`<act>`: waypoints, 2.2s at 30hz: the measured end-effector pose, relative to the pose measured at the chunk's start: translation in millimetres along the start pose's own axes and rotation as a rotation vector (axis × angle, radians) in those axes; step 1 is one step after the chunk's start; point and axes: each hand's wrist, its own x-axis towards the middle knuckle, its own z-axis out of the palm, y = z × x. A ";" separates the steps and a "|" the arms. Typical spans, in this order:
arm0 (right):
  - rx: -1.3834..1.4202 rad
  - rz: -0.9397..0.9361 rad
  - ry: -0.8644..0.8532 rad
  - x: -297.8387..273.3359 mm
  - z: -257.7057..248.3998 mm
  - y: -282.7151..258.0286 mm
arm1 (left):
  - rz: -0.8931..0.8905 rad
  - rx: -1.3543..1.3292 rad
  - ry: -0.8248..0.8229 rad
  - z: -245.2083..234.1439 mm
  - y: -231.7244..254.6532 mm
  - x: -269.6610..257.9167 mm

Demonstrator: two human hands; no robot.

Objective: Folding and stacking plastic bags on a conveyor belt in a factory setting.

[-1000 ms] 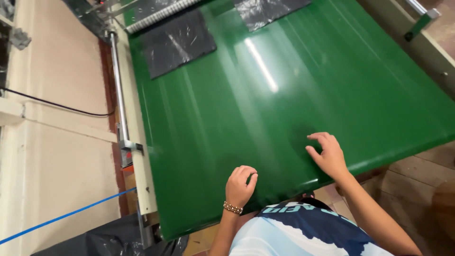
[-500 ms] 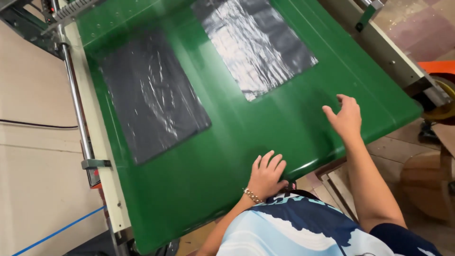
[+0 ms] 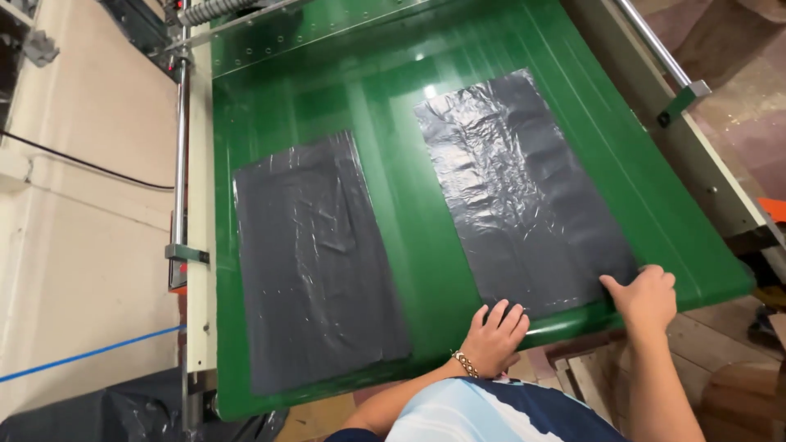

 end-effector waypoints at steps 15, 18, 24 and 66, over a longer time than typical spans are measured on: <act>0.668 -0.058 -0.261 10.9 -51.1 -29.6 | -0.199 0.076 0.064 4.4 8.1 47.7; 0.941 -0.226 -0.131 12.0 -71.3 -40.6 | -0.248 0.086 0.165 9.1 -0.4 56.2; 1.162 -0.385 -0.320 14.6 -93.5 -12.4 | -0.245 -0.192 0.126 -74.4 -29.2 44.8; -0.003 -0.696 -0.237 217.1 56.5 -255.7 | -1.032 -0.399 -0.198 34.1 -294.5 127.5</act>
